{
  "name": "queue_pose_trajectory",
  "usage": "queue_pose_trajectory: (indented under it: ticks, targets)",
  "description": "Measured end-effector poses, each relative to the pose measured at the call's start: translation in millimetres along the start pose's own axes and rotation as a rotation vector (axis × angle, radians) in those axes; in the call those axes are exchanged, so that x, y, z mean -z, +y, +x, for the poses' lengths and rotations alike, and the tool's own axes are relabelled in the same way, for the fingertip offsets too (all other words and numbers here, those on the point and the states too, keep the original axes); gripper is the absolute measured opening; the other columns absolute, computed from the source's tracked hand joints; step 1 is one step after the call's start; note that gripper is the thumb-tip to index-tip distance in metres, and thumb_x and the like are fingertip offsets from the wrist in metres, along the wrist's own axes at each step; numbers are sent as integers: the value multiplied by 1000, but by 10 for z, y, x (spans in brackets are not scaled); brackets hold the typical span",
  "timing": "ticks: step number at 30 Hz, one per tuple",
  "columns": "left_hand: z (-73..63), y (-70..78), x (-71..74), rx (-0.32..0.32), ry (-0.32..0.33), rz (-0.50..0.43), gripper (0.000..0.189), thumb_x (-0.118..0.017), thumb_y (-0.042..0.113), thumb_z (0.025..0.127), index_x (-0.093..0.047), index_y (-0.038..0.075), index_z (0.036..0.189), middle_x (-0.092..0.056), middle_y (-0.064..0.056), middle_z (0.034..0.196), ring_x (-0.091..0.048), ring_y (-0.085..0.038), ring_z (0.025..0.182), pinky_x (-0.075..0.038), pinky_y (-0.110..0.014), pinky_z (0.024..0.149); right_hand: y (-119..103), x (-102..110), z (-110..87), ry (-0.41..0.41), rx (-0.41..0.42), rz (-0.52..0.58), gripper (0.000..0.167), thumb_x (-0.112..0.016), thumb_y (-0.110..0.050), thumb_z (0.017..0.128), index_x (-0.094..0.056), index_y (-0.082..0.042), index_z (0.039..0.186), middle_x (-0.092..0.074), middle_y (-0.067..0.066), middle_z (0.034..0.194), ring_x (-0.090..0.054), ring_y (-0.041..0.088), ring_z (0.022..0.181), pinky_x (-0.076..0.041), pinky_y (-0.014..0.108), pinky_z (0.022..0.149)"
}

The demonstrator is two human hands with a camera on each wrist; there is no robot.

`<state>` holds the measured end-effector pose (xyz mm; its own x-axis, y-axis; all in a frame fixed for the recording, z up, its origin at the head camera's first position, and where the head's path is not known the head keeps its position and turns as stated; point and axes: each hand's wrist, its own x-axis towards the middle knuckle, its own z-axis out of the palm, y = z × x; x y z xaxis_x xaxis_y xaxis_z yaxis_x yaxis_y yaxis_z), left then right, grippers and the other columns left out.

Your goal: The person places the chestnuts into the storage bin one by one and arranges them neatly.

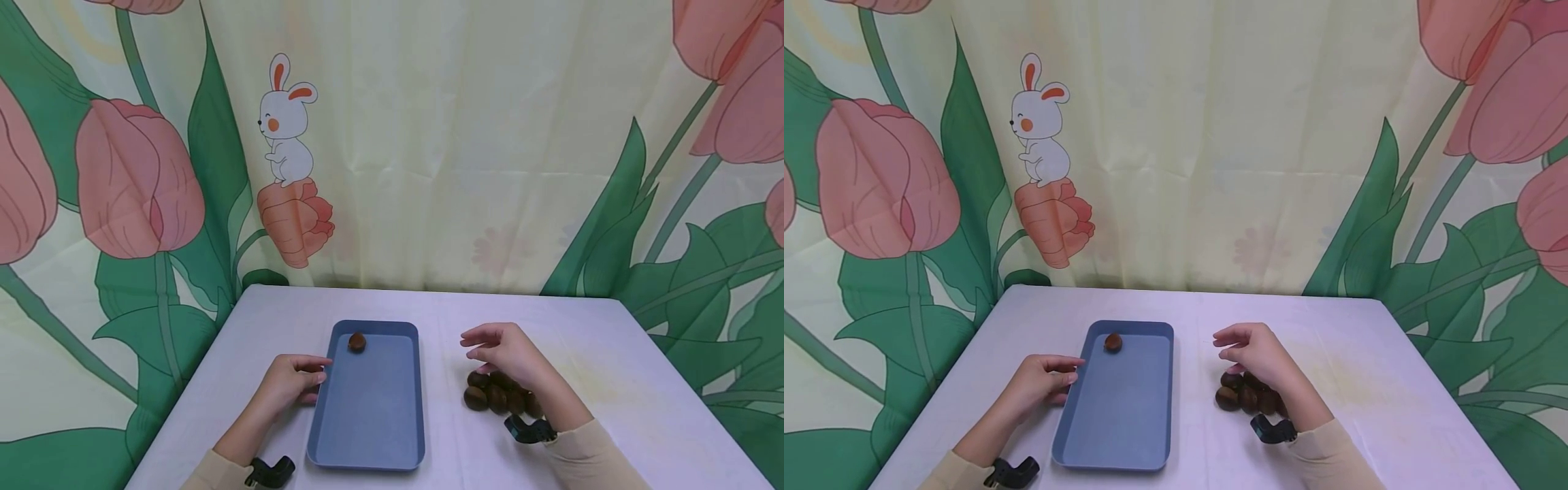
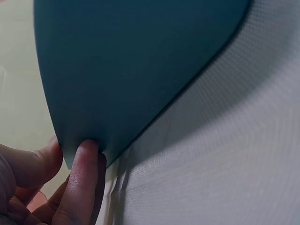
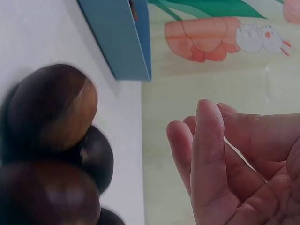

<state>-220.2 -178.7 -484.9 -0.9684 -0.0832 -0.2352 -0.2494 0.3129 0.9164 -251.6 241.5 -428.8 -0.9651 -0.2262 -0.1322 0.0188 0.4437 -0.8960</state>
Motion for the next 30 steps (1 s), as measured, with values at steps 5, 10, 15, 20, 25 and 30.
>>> queue_pose_trajectory:
  ticks: [5, 10, 15, 20, 25, 30]
  targets:
    - [2, -9, 6, -3, 5, 0, 26, -78, 0, 95, -83, 7, 119, -77, -19, 127, -77, -19, 83, -68, -37, 65, 40, 98, -99, 14, -5, -11, 38, -74, -5, 100, -70, 2, 136, -73, 25, 134, -77, 34, 110, -69, 38, 77]
    - [3, -7, 15, -8, 3, 9, 26, -78, 1, 95, -83, 7, 120, -76, -19, 129, -78, -19, 86, -68, -36, 66, 104, 224, -168, 32, -39, -40, 40, -76, -9, 100, -69, 1, 138, -73, 24, 135, -76, 35, 113, -69, 36, 79]
    - [-4, -4, 19, -5, 1, 8, 26, -78, 0, 95, -83, 7, 120, -76, -20, 129, -77, -19, 86, -68, -36, 66, 177, 335, -233, 53, -72, -63, 41, -76, -10, 99, -69, 0, 138, -73, 23, 136, -76, 31, 114, -69, 36, 79]
    - [-10, -6, 21, 8, -1, 9, 26, -77, 0, 96, -83, 8, 120, -74, -20, 133, -77, -19, 90, -68, -37, 67, 253, 454, -312, 65, -78, -91, 42, -75, -10, 100, -67, 2, 140, -72, 25, 137, -76, 29, 114, -69, 36, 79]
    - [3, -2, 20, 1, -4, 9, 26, -77, 1, 96, -83, 8, 121, -74, -20, 134, -77, -19, 90, -68, -37, 68, 327, 581, -374, 89, -94, -120, 44, -75, -10, 101, -65, 3, 141, -71, 26, 138, -75, 30, 114, -69, 35, 78]
    - [9, -1, 22, 7, -6, 9, 26, -78, 1, 96, -83, 8, 121, -76, -19, 130, -77, -19, 87, -68, -37, 67, 438, 701, -416, 104, -118, -132, 44, -74, -9, 101, -64, 4, 142, -69, 28, 140, -75, 32, 114, -68, 34, 79]
